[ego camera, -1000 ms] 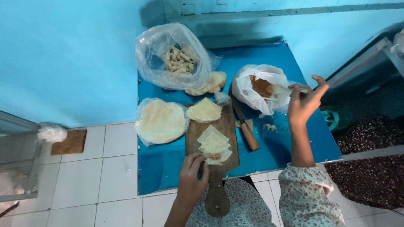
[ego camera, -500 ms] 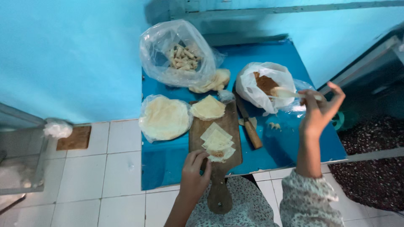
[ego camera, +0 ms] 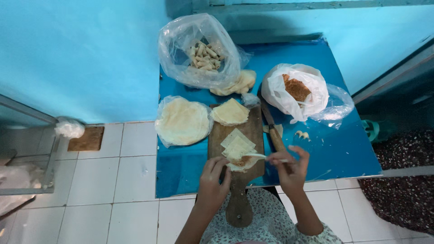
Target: The person folds square pastry wrappers on a wooden board, spoons brown filling from a plastic bag onto a wrapper, and folds the wrapper over the filling into a filled pastry, stacking finished pieces on the board. They repeat the folding and filling cycle for successive wrappers.
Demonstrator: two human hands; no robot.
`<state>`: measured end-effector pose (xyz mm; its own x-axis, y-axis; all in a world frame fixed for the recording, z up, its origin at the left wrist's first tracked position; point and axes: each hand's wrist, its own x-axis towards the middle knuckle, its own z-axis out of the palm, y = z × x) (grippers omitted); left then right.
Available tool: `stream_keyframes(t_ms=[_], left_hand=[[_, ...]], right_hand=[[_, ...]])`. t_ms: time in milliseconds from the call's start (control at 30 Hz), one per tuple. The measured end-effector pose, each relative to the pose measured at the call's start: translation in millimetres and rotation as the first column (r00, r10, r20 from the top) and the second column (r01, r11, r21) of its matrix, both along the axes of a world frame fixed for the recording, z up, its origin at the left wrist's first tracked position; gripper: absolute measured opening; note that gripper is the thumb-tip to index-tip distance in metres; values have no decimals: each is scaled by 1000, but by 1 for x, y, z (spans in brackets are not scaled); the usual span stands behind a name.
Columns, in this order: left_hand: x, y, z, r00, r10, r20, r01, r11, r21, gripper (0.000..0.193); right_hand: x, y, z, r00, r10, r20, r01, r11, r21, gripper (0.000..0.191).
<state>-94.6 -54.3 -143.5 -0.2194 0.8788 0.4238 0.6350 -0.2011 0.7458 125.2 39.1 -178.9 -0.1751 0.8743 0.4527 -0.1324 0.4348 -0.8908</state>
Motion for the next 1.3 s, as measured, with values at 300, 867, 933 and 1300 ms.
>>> stream_keyframes(t_ms=[300,867,933,1300], left_hand=[[1,0,-2,1000,23,1,-23,1000,-13,24],[1,0,2,1000,9,2,-9,999,-44,29],[1,-1,3,1000,5,25,-4,998,-67,29],[7,2,4,1000,26,-16,-27,999,-39,28]], right_hand=[[14,1,1,983,83,164,-128,950,285,57],[9,-3,4,986,145,78,-159,965,207,55],[10,-2,4,989,135,60,-145,968,206,54],[11,-2,5,993,90,74,-104,972,212,56]])
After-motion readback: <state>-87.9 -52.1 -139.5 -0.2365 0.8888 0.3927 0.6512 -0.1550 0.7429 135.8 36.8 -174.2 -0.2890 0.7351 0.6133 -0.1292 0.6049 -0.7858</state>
